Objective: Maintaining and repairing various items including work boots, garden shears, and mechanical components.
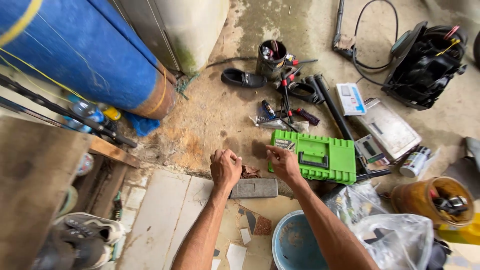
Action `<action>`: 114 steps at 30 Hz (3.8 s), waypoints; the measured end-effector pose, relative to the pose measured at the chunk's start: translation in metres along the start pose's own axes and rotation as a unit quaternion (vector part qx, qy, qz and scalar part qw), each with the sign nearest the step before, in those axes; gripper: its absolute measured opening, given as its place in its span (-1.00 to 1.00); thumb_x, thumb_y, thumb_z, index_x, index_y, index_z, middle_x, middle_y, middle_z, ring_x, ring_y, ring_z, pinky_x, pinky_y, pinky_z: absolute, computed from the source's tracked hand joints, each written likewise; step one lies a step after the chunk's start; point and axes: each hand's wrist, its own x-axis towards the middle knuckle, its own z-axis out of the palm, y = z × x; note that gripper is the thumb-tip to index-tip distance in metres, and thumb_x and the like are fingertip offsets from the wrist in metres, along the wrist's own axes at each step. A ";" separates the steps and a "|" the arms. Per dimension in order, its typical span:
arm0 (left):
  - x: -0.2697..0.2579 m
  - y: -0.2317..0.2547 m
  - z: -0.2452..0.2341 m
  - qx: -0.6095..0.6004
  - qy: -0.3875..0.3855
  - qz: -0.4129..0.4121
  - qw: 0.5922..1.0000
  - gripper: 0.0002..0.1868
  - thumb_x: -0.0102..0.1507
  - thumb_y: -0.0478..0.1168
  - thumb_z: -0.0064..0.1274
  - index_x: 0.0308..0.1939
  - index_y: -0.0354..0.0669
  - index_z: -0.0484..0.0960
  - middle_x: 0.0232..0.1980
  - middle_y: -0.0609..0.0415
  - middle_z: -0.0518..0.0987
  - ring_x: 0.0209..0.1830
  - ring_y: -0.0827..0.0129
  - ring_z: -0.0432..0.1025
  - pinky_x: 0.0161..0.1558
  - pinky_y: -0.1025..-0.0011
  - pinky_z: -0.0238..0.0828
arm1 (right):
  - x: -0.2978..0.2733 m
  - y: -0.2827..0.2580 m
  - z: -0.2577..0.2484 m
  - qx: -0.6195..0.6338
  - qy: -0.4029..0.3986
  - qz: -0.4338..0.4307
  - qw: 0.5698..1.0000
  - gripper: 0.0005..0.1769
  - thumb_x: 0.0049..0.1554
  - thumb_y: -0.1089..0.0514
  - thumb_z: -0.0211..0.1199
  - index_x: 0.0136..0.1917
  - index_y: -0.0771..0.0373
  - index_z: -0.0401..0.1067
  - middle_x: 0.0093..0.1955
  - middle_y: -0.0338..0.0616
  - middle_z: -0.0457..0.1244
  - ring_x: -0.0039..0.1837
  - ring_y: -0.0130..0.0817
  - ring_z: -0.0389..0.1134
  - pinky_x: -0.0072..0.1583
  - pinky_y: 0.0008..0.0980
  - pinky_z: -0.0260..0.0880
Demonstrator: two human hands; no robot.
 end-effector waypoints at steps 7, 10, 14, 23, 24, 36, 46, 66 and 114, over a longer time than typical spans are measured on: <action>-0.027 0.092 -0.170 -0.026 -0.025 -0.001 0.999 -0.58 0.18 -0.13 0.25 0.10 -0.08 0.57 0.07 -0.09 0.54 0.11 -0.04 0.39 0.11 0.07 0.36 | -0.055 -0.126 -0.120 0.012 0.000 0.041 0.999 -0.42 0.09 -0.04 0.34 0.38 0.04 0.44 0.07 -0.11 0.47 -0.13 -0.22 0.53 0.04 -0.23 0.52; -0.044 0.133 -0.251 0.013 -0.038 0.028 0.999 -0.54 0.18 -0.11 0.25 0.13 -0.09 0.55 0.06 -0.09 0.55 0.12 -0.03 0.39 0.11 0.06 0.39 | -0.084 -0.188 -0.167 -0.012 -0.002 0.070 0.997 -0.31 0.07 -0.06 0.36 0.45 0.03 0.35 0.21 -0.09 0.41 -0.09 -0.19 0.53 0.14 -0.20 0.49; -0.047 0.186 -0.341 0.077 -0.087 0.072 0.991 -0.52 0.19 -0.06 0.24 0.14 -0.07 0.52 0.13 -0.04 0.52 0.21 0.01 0.36 0.10 0.01 0.41 | -0.105 -0.205 -0.188 -0.039 0.062 0.039 0.997 -0.19 -0.02 -0.08 0.47 0.45 0.09 0.33 0.21 0.04 0.40 0.12 -0.08 0.46 0.21 -0.14 0.44; -0.006 0.278 -0.410 0.115 -0.184 0.082 0.973 -0.52 0.24 -0.02 0.21 0.17 -0.10 0.52 0.24 -0.01 0.46 0.23 0.12 0.35 0.17 0.05 0.41 | -0.089 -0.341 -0.290 0.014 0.042 0.148 0.988 -0.12 0.00 -0.13 0.42 0.53 0.03 0.23 0.30 -0.06 0.36 0.09 -0.13 0.51 0.22 -0.19 0.45; -0.001 0.286 -0.410 0.115 -0.208 0.081 0.968 -0.56 0.26 -0.02 0.19 0.15 -0.11 0.55 0.22 -0.01 0.48 0.21 0.14 0.37 0.18 0.10 0.43 | -0.090 -0.348 -0.299 0.022 0.035 0.167 0.985 -0.13 0.00 -0.14 0.40 0.53 -0.01 0.23 0.31 -0.09 0.36 0.10 -0.14 0.51 0.22 -0.19 0.46; 0.144 0.370 -0.393 0.154 -0.230 0.144 0.950 -0.72 0.27 -0.07 0.14 -0.02 -0.07 0.61 0.09 0.01 0.52 0.14 0.17 0.38 0.08 0.13 0.47 | 0.035 -0.301 -0.346 0.068 0.128 0.179 0.973 -0.19 0.04 -0.16 0.44 0.47 0.11 0.30 0.25 -0.09 0.41 0.27 -0.14 0.42 0.30 -0.19 0.40; 0.259 0.411 -0.380 0.146 -0.205 0.214 0.944 -0.64 0.18 0.04 0.25 -0.08 -0.06 0.63 0.08 0.02 0.54 0.20 0.08 0.36 0.20 0.06 0.35 | 0.115 -0.329 -0.390 0.114 0.163 0.223 0.954 -0.19 0.05 -0.13 0.42 0.48 0.13 0.27 0.26 -0.05 0.38 0.21 -0.17 0.47 0.23 -0.21 0.46; 0.545 0.389 -0.262 0.158 -0.320 0.258 0.898 -0.66 0.19 0.00 0.26 -0.10 -0.11 0.65 0.08 -0.05 0.54 0.20 0.01 0.37 0.23 0.07 0.34 | 0.359 -0.304 -0.269 0.076 0.281 0.314 0.904 -0.35 -0.02 -0.07 0.47 0.31 0.11 0.44 0.08 -0.04 0.37 0.17 -0.13 0.39 0.22 -0.19 0.39; 0.550 0.063 0.385 0.123 -0.338 0.459 0.812 -0.76 0.30 -0.34 0.10 0.06 -0.11 0.56 0.07 -0.02 0.54 0.05 0.04 0.53 0.07 0.09 0.51 | 0.452 0.240 0.106 -0.089 0.126 0.291 0.944 -0.48 0.06 0.17 0.34 0.24 0.32 0.27 -0.01 0.17 0.40 0.10 0.12 0.42 0.12 -0.03 0.42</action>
